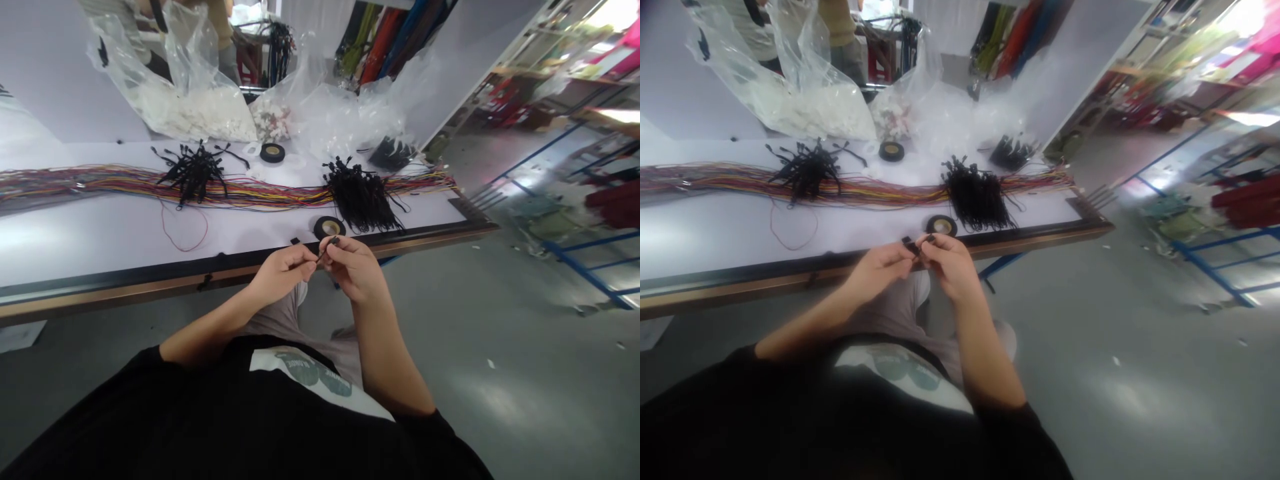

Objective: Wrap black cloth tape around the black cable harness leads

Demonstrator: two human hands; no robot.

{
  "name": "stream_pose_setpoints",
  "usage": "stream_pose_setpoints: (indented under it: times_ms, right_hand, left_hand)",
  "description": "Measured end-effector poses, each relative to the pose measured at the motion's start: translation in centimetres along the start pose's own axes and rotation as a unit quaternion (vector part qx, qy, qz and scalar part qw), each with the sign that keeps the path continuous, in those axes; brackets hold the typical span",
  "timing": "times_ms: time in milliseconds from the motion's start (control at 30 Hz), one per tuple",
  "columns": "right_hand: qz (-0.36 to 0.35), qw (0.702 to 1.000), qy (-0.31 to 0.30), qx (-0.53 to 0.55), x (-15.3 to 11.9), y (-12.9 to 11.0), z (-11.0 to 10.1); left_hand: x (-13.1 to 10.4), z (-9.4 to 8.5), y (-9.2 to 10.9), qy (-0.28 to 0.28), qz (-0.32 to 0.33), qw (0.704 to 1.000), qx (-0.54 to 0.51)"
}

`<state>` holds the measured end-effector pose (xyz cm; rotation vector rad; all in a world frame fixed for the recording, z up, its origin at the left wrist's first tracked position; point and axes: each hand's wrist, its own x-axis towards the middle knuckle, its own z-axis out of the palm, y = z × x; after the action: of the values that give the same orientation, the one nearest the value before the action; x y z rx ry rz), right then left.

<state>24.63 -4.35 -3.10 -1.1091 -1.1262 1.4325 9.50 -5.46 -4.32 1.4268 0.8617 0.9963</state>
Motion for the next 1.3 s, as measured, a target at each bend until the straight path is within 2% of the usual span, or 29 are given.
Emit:
stream_pose_setpoints:
  times_ms: [100, 167, 200, 233, 300, 367, 400, 467, 533, 633, 700, 767, 900, 967, 1067, 1200, 1233, 1300]
  right_hand:
    - [0.009, 0.999, -0.027, -0.022, 0.4, 0.5, -0.8]
    - [-0.043, 0.992, -0.003, -0.115, 0.9, 0.8, -1.8]
    - [-0.080, 0.979, 0.026, -0.186, 1.2, 0.9, -2.4]
    - [-0.114, 0.955, 0.059, -0.269, 1.6, 1.0, -3.0]
    - [-0.149, 0.878, 0.107, -0.443, 2.7, 1.2, -3.9]
    - [-0.128, 0.811, 0.107, -0.560, 3.8, 1.6, -4.3]
    - [-0.107, 0.796, 0.100, -0.587, 4.3, 1.9, -4.4]
    - [-0.084, 0.804, 0.089, -0.583, 4.6, 2.5, -4.3]
    - [-0.095, 0.846, 0.079, -0.519, 4.1, 2.9, -4.0]
    - [-0.110, 0.915, 0.044, -0.386, 1.8, 2.9, -3.3]
    - [-0.111, 0.934, 0.026, -0.338, 0.2, 2.5, -2.7]
    - [-0.112, 0.935, 0.027, -0.336, -1.0, 2.0, -2.1]
    - [-0.129, 0.909, 0.039, -0.394, -2.0, 1.2, -1.2]
    - [-0.139, 0.888, 0.044, -0.435, -2.2, 1.0, -0.9]
    - [-0.162, 0.833, 0.084, -0.523, -2.7, 1.0, -0.5]
    - [-0.216, 0.744, 0.122, -0.621, -3.1, 0.9, 0.1]
    - [-0.224, 0.733, 0.125, -0.630, -3.0, 0.9, 0.1]
    - [-0.223, 0.731, 0.127, -0.632, -2.8, 0.8, 0.0]
  left_hand:
    - [0.2, -0.4, 0.0, -0.006, -0.038, 0.999, -0.010]
    - [0.6, -0.5, -0.3, 0.032, -0.080, 0.994, -0.066]
    - [0.8, -0.4, -0.6, 0.058, -0.095, 0.989, -0.096]
    - [1.1, -0.4, -1.0, 0.083, -0.104, 0.984, -0.122]
    - [1.8, -0.3, -1.8, 0.120, -0.103, 0.974, -0.161]
    - [2.4, -0.3, -2.5, 0.141, -0.096, 0.968, -0.187]
    - [2.6, -0.3, -2.8, 0.147, -0.092, 0.965, -0.195]
    - [3.0, -0.4, -3.0, 0.159, -0.086, 0.962, -0.205]
    - [3.2, -0.4, -2.9, 0.175, -0.081, 0.960, -0.203]
    - [3.2, -0.3, -2.4, 0.220, -0.051, 0.962, -0.155]
    - [3.0, -0.2, -1.9, 0.239, -0.015, 0.965, -0.104]
    - [2.7, 0.1, -1.5, 0.226, 0.005, 0.971, -0.081]
    - [1.9, 0.4, -1.0, 0.153, 0.000, 0.985, -0.081]
    - [1.7, 0.5, -0.9, 0.150, 0.016, 0.988, -0.030]
    - [1.4, 0.6, -0.8, 0.169, 0.039, 0.983, 0.053]
    - [1.0, 0.9, -0.7, 0.154, 0.027, 0.985, 0.078]
    - [0.9, 1.1, -0.6, 0.146, 0.025, 0.986, 0.077]
    - [0.7, 1.3, -0.5, 0.135, 0.021, 0.988, 0.066]
